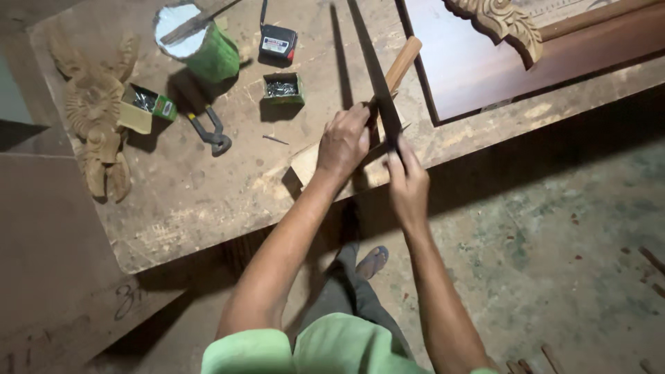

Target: The person uses a chisel to carve a groove in a wooden frame, then marks and saws a wooden strip to fit the frame. The person repeatedly fits the strip into the groove to check alignment.

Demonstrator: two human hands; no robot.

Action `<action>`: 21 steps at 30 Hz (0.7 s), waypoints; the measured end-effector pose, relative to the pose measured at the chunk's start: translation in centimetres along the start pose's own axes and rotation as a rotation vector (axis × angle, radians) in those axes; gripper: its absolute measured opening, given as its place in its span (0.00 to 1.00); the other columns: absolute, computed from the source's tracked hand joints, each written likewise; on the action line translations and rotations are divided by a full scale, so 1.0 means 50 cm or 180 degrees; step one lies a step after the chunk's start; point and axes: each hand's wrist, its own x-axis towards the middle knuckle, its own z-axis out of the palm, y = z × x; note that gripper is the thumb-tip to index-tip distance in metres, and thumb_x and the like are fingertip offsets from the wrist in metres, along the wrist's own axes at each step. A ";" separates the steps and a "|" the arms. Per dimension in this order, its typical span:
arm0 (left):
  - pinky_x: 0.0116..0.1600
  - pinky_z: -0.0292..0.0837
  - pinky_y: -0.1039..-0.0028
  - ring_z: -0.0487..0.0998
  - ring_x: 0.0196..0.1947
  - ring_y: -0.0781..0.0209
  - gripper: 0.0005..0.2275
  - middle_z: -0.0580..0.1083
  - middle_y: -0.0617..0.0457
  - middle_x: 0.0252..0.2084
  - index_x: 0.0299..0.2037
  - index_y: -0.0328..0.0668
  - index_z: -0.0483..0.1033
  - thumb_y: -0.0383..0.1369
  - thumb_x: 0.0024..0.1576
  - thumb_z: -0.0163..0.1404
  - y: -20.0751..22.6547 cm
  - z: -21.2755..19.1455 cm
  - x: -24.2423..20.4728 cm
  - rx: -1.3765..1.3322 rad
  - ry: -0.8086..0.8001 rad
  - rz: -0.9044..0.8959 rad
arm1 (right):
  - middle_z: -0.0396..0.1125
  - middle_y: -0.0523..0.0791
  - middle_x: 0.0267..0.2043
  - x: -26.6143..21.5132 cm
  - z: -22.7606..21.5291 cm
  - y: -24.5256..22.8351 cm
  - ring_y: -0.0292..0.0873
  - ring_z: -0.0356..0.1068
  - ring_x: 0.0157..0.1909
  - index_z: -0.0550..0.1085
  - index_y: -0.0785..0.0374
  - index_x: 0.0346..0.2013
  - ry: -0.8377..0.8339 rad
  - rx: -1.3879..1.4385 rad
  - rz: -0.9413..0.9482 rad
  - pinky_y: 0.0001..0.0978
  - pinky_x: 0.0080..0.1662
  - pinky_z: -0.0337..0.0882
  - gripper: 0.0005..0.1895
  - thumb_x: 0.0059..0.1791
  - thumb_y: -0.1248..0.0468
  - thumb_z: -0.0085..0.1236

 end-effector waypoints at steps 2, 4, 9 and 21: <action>0.60 0.72 0.58 0.76 0.55 0.44 0.17 0.76 0.44 0.57 0.54 0.38 0.77 0.25 0.53 0.53 0.002 0.000 -0.004 -0.0043 -0.0033 -0.0070 | 0.71 0.53 0.59 -0.010 -0.001 0.001 0.44 0.71 0.58 0.68 0.75 0.65 -0.0044 0.0034 -0.0350 0.33 0.59 0.69 0.23 0.59 0.62 0.46; 0.59 0.72 0.59 0.77 0.55 0.45 0.16 0.76 0.45 0.58 0.54 0.37 0.77 0.27 0.55 0.54 0.003 -0.003 0.004 -0.0241 -0.0023 -0.0116 | 0.71 0.52 0.60 -0.119 -0.060 -0.017 0.44 0.70 0.59 0.68 0.77 0.65 -0.0053 -0.0088 -0.0479 0.35 0.60 0.67 0.21 0.62 0.63 0.47; 0.56 0.71 0.57 0.76 0.53 0.43 0.16 0.76 0.46 0.57 0.56 0.37 0.77 0.28 0.56 0.55 0.008 -0.007 -0.026 -0.0403 0.0005 -0.0107 | 0.60 0.40 0.20 -0.446 -0.233 -0.060 0.32 0.56 0.20 0.77 0.69 0.54 0.0044 -0.0093 0.1539 0.25 0.26 0.57 0.18 0.55 0.62 0.46; 0.55 0.73 0.57 0.77 0.51 0.43 0.17 0.76 0.45 0.56 0.55 0.38 0.76 0.26 0.54 0.55 0.010 -0.014 0.033 -0.0287 0.0057 0.0017 | 0.63 0.43 0.34 -0.159 -0.090 -0.044 0.34 0.59 0.29 0.68 0.68 0.66 -0.0006 0.0016 0.0897 0.27 0.31 0.63 0.25 0.56 0.60 0.49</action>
